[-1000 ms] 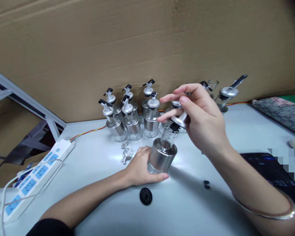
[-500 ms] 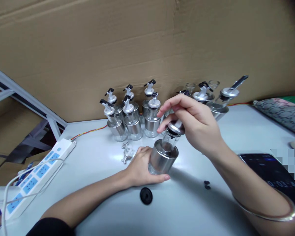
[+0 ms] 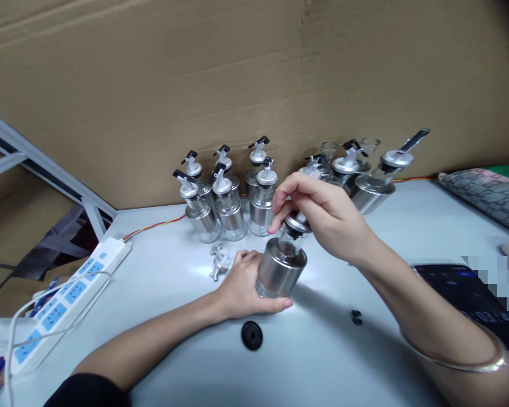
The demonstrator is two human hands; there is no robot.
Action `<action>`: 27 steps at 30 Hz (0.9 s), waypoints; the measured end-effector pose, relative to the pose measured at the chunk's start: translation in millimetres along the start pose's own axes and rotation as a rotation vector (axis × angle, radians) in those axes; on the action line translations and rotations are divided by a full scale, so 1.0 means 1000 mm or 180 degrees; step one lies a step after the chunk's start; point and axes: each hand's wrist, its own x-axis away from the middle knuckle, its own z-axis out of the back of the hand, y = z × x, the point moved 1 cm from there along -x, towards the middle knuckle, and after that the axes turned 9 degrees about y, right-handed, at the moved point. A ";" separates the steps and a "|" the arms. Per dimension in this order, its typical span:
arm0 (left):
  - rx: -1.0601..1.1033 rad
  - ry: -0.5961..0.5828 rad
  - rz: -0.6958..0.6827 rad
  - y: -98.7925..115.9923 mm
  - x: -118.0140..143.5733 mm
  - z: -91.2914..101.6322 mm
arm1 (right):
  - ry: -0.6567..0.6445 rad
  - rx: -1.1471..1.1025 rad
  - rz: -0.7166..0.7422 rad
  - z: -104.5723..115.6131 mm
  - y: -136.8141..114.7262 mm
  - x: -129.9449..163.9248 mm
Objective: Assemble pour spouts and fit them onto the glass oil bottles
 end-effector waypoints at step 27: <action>0.0284 0.0118 0.0238 -0.006 0.004 0.000 | -0.0636 0.2674 0.0506 0.057 -0.009 0.015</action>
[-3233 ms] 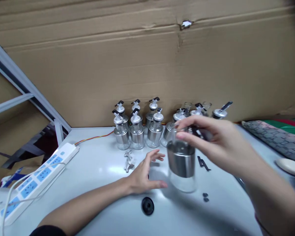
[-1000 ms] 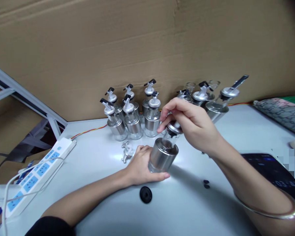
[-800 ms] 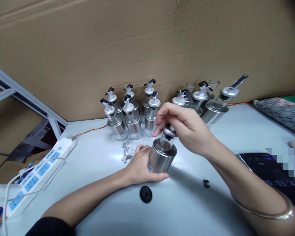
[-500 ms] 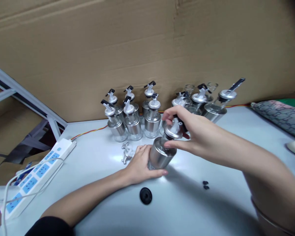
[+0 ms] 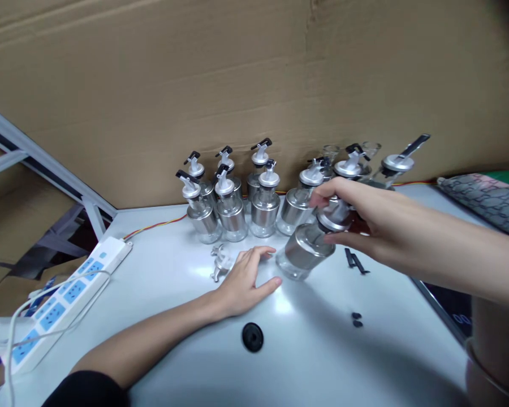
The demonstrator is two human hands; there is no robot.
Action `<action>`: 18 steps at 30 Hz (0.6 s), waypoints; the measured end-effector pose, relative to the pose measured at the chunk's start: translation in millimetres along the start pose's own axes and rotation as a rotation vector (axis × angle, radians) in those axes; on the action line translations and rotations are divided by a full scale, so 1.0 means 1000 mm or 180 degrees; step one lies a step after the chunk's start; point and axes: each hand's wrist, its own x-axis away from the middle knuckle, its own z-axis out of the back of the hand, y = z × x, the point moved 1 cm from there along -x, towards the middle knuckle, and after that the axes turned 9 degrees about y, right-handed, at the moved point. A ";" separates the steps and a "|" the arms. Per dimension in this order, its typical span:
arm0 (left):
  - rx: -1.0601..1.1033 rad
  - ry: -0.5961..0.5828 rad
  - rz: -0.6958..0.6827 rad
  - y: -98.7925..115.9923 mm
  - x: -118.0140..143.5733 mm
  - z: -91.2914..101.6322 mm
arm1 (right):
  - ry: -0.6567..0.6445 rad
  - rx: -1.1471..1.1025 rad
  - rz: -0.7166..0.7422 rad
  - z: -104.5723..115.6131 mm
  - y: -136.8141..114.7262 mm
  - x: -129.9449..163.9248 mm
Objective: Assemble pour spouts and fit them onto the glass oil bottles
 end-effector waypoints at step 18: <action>-0.0112 0.0081 -0.0197 0.002 -0.001 0.000 | 0.1276 0.0640 -0.0250 -0.045 0.020 -0.025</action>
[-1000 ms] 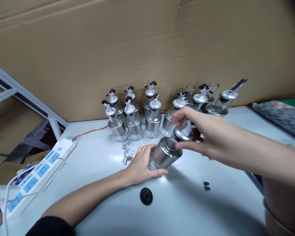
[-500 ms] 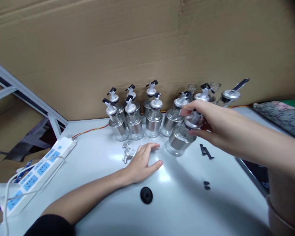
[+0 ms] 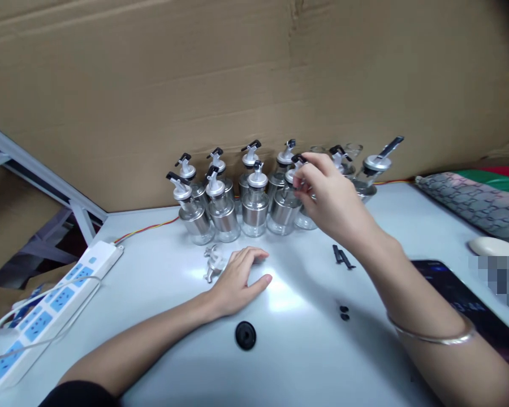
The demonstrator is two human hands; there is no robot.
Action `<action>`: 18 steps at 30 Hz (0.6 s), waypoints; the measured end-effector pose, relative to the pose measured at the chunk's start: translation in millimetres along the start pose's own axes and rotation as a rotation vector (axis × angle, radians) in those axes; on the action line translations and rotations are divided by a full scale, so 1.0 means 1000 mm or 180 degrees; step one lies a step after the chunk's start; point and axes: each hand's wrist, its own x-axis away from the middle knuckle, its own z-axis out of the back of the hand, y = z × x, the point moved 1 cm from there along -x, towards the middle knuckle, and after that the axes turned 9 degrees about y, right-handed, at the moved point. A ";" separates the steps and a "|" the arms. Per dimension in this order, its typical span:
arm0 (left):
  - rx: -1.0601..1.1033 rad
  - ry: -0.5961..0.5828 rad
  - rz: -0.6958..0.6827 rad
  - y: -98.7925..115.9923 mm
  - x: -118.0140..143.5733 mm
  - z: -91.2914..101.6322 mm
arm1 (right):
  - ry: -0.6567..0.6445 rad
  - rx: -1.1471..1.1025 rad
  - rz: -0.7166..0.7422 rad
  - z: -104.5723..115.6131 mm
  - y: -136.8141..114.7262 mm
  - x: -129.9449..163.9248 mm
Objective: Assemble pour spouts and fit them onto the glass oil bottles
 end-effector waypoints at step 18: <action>0.0325 -0.0495 0.0192 0.000 0.000 0.002 | 0.0060 0.0298 -0.0317 -0.018 -0.016 0.006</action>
